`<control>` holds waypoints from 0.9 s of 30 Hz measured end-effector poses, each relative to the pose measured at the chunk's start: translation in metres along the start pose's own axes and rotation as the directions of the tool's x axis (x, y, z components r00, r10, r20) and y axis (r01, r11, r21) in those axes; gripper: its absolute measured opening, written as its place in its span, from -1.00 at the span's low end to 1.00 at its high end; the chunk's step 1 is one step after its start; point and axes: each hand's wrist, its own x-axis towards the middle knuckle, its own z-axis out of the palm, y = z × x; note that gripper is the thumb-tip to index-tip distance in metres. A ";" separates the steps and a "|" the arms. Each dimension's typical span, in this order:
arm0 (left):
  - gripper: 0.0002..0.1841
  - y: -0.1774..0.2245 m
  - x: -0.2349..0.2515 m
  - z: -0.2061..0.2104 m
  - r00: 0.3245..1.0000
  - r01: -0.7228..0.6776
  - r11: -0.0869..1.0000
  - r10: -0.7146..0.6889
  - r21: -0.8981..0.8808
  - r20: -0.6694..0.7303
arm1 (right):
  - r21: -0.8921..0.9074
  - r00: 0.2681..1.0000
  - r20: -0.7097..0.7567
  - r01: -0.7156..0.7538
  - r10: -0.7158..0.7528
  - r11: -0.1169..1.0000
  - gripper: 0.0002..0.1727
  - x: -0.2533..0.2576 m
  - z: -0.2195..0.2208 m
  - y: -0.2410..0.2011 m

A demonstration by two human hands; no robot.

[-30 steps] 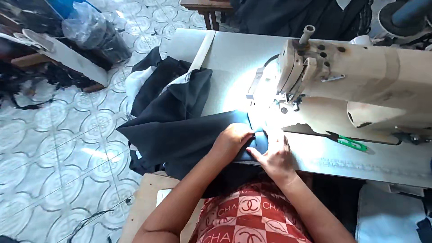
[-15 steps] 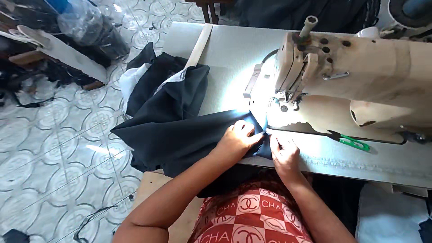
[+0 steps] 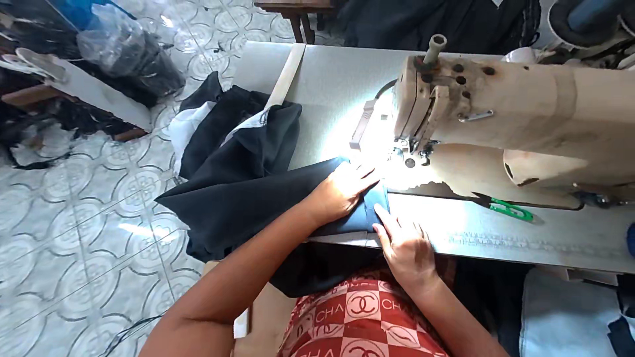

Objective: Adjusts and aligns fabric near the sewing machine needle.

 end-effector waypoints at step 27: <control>-0.48 0.052 -0.016 0.036 0.951 0.303 0.939 -0.287 0.162 -0.114 | 0.042 0.998 -0.051 -0.019 0.021 0.999 -0.73 0.015 -0.077 0.034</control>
